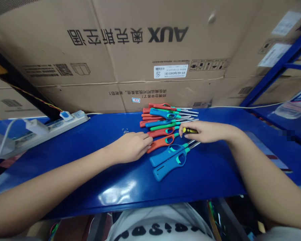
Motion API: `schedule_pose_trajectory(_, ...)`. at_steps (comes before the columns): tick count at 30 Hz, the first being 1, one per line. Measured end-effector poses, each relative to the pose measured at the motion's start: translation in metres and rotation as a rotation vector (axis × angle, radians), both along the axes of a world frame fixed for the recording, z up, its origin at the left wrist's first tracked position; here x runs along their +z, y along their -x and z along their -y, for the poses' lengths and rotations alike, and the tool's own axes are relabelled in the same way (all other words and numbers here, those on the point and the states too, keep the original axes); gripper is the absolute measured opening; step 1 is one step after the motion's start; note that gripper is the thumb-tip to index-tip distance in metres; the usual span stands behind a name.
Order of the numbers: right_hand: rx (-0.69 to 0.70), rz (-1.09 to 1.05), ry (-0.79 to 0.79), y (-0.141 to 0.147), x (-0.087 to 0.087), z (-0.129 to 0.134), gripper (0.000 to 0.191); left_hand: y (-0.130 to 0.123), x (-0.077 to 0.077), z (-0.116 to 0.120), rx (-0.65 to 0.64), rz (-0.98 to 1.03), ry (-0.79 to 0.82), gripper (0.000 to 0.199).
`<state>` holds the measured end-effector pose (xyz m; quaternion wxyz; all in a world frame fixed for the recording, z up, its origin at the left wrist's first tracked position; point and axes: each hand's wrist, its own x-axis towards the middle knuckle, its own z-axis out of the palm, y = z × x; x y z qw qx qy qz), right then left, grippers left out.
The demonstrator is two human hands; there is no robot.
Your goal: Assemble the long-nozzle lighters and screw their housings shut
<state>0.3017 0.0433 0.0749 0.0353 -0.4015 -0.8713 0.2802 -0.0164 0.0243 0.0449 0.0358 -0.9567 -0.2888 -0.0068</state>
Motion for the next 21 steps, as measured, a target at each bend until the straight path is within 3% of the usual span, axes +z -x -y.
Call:
schedule_pose_trajectory(4,0.04,0.186,0.099,-0.005,0.0,0.005,0.04,-0.004,-0.005,-0.006,-0.044,-0.088,-0.091,0.031)
schedule_pose_trajectory(7,0.023,0.25,0.065,0.0,0.0,0.008,0.036,-0.005,-0.01,-0.009,-0.001,0.0,-0.062,0.037)
schedule_pose_trajectory(11,0.01,0.3,0.051,0.006,-0.004,0.008,0.023,-0.004,-0.003,-0.012,0.164,0.14,0.073,0.037)
schedule_pose_trajectory(16,-0.003,0.288,0.076,0.003,-0.007,0.005,0.024,0.017,0.012,-0.023,0.435,0.293,0.137,0.039)
schedule_pose_trajectory(19,-0.008,0.267,0.057,0.0,-0.006,0.003,0.026,0.041,0.008,-0.033,0.595,0.342,0.154,0.036)
schedule_pose_trajectory(21,-0.004,0.243,0.019,-0.002,-0.004,0.002,0.026,0.057,0.001,-0.04,0.635,0.403,0.192,0.039)
